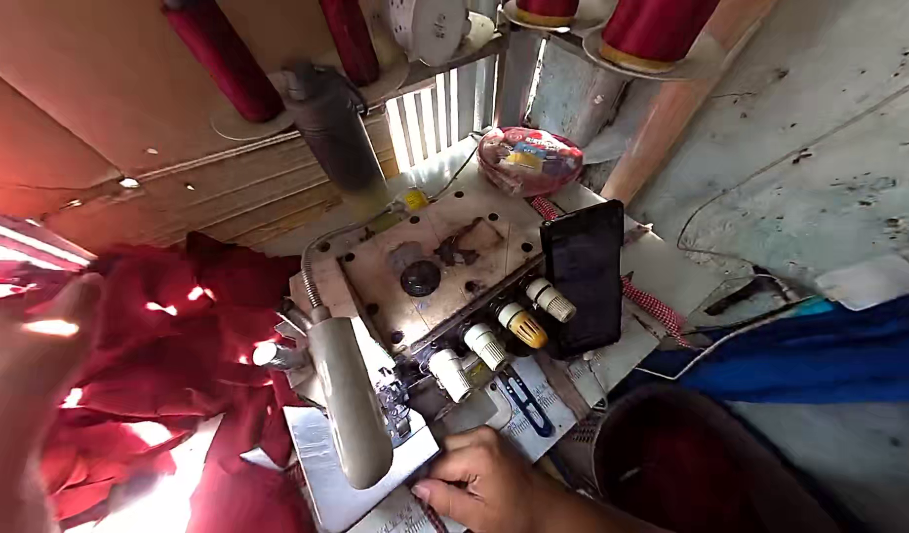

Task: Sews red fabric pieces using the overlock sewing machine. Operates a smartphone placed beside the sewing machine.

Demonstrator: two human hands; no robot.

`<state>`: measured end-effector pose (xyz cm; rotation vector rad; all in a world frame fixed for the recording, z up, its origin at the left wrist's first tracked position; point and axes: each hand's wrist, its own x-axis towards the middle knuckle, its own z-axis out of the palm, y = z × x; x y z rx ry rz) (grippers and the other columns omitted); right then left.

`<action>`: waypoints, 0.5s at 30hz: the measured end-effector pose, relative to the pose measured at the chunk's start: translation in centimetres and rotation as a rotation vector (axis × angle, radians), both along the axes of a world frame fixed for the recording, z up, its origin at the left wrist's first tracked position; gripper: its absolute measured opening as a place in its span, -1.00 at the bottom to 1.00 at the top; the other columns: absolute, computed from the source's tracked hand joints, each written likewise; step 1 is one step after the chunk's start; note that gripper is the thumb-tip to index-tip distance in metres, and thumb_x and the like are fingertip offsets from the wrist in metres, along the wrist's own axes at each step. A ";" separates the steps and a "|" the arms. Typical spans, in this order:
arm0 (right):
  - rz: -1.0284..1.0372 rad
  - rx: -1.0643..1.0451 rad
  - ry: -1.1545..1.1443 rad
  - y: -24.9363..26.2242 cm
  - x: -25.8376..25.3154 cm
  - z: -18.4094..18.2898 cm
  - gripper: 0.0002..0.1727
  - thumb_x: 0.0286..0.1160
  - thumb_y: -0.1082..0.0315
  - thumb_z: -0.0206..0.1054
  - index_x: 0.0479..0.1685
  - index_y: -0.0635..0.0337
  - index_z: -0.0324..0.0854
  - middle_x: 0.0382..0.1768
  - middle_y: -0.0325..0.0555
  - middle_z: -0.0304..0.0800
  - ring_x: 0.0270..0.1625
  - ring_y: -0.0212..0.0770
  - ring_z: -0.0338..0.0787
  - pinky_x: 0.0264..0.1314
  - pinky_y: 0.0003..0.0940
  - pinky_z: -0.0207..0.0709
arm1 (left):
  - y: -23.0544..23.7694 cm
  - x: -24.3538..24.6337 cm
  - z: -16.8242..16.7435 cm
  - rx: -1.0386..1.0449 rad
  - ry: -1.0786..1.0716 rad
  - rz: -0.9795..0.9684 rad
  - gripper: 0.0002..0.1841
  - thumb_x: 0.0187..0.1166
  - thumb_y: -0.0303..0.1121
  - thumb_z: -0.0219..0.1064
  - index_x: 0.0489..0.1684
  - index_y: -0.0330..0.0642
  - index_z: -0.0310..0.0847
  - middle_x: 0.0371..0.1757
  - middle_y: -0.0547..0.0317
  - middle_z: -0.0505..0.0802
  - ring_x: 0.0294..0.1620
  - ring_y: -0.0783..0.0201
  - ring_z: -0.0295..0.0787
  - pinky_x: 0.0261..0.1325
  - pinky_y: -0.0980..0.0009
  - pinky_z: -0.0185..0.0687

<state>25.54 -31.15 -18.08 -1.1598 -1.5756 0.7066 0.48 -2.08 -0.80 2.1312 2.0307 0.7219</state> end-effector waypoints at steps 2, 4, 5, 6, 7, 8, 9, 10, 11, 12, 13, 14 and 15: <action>-0.004 0.016 0.005 -0.1 -0.1 0.0 -0.56 0.70 0.15 0.31 -0.59 0.19 0.73 -0.61 -0.15 0.65 -0.49 -0.31 0.66 -0.44 -0.39 0.52 | -4.5 0.7 -1.8 0.135 -0.037 -0.291 -0.35 0.74 -0.02 0.19 0.61 -0.39 0.30 0.38 -0.42 0.67 0.32 -0.22 0.72 0.33 -0.24 0.60; -0.007 0.039 0.038 -0.3 -0.1 0.1 -0.57 0.70 0.18 0.31 -0.58 0.22 0.73 -0.61 -0.14 0.64 -0.48 -0.32 0.65 -0.43 -0.42 0.51 | -9.5 2.3 -3.9 0.209 -0.102 -0.548 -0.55 0.70 -0.17 0.27 0.31 -0.42 0.60 0.19 -0.34 0.80 0.11 -0.04 0.84 0.12 -0.02 0.76; -0.007 0.039 0.077 -0.6 -0.1 0.4 -0.60 0.70 0.22 0.32 -0.54 0.26 0.74 -0.58 -0.12 0.66 -0.45 -0.33 0.66 -0.39 -0.46 0.52 | -12.3 3.4 -5.1 0.191 -0.133 -0.600 -0.60 0.70 -0.19 0.27 0.16 -0.42 0.69 0.17 -0.31 0.81 0.13 -0.01 0.82 0.13 0.04 0.74; -0.013 0.025 0.120 -1.1 0.2 1.0 -0.64 0.69 0.25 0.32 -0.45 0.30 0.78 -0.52 -0.11 0.71 -0.39 -0.35 0.69 -0.32 -0.49 0.56 | -14.9 4.6 -6.6 0.168 -0.159 -0.608 -0.59 0.68 -0.17 0.26 0.12 -0.41 0.74 0.23 -0.32 0.81 0.25 -0.04 0.78 0.25 0.04 0.70; -0.036 0.010 0.146 -1.8 0.6 1.6 -0.69 0.68 0.27 0.32 -0.35 0.30 0.82 -0.40 -0.10 0.80 -0.29 -0.38 0.76 -0.21 -0.52 0.65 | -17.0 5.6 -8.0 0.139 -0.174 -0.591 -0.55 0.69 -0.14 0.22 0.19 -0.39 0.75 0.35 -0.34 0.77 0.45 -0.15 0.68 0.44 -0.07 0.59; -0.084 0.007 0.150 -2.8 1.1 2.2 -0.73 0.68 0.28 0.31 -0.25 0.27 0.83 -0.29 -0.12 0.85 -0.21 -0.40 0.81 -0.14 -0.52 0.72 | -18.4 6.3 -9.5 0.115 -0.187 -0.574 -0.49 0.73 -0.09 0.10 0.29 -0.34 0.73 0.45 -0.30 0.72 0.63 -0.24 0.50 0.63 -0.17 0.38; -0.160 0.012 0.128 -3.8 1.8 2.7 -0.76 0.69 0.29 0.30 -0.18 0.23 0.83 -0.19 -0.15 0.87 -0.16 -0.42 0.83 -0.11 -0.52 0.75 | -19.0 6.5 -10.5 0.115 -0.236 -0.568 -0.47 0.75 -0.09 0.01 0.36 -0.31 0.70 0.52 -0.27 0.68 0.72 -0.25 0.37 0.74 -0.17 0.20; -0.256 0.024 0.086 -4.8 2.5 3.0 -0.77 0.70 0.28 0.28 -0.13 0.19 0.83 -0.13 -0.17 0.87 -0.12 -0.44 0.83 -0.10 -0.53 0.77 | -19.3 6.5 -11.0 0.117 -0.268 -0.559 -0.45 0.75 -0.09 -0.05 0.42 -0.28 0.67 0.57 -0.23 0.63 0.77 -0.23 0.28 0.80 -0.14 0.09; -0.358 0.031 0.039 -5.6 3.3 3.1 -0.77 0.71 0.27 0.27 -0.08 0.18 0.81 -0.09 -0.20 0.86 -0.11 -0.45 0.83 -0.10 -0.53 0.77 | -19.4 6.5 -11.2 0.123 -0.281 -0.550 -0.44 0.75 -0.11 -0.08 0.47 -0.26 0.64 0.61 -0.20 0.61 0.80 -0.20 0.24 0.82 -0.11 0.06; -0.454 0.030 -0.016 -6.3 4.1 3.1 -0.75 0.71 0.26 0.26 0.01 0.19 0.80 -0.09 -0.21 0.84 -0.12 -0.45 0.81 -0.12 -0.53 0.77 | -19.5 6.5 -11.4 0.143 -0.287 -0.538 -0.44 0.75 -0.13 -0.10 0.47 -0.25 0.64 0.61 -0.17 0.61 0.79 -0.17 0.26 0.82 -0.08 0.07; -0.538 0.021 -0.075 -6.8 4.7 3.0 -0.71 0.69 0.26 0.26 0.15 0.24 0.75 -0.11 -0.20 0.82 -0.17 -0.45 0.79 -0.16 -0.53 0.74 | -19.7 6.5 -11.4 0.161 -0.289 -0.526 -0.45 0.75 -0.15 -0.12 0.45 -0.25 0.66 0.60 -0.14 0.63 0.79 -0.16 0.28 0.82 -0.08 0.08; -0.603 -0.001 -0.137 -7.0 5.2 2.8 -0.60 0.67 0.24 0.27 0.33 0.31 0.64 -0.14 -0.21 0.79 -0.21 -0.46 0.75 -0.22 -0.54 0.71 | -19.7 6.5 -11.5 0.175 -0.292 -0.519 -0.45 0.75 -0.16 -0.14 0.43 -0.23 0.68 0.59 -0.11 0.65 0.78 -0.15 0.30 0.82 -0.07 0.09; -0.653 -0.033 -0.195 -7.1 5.6 2.7 -0.46 0.65 0.21 0.28 0.52 0.36 0.50 -0.16 -0.21 0.78 -0.28 -0.47 0.72 -0.30 -0.55 0.67 | -19.6 6.5 -11.6 0.184 -0.294 -0.517 -0.46 0.75 -0.18 -0.14 0.41 -0.22 0.69 0.58 -0.09 0.66 0.78 -0.14 0.31 0.83 -0.06 0.08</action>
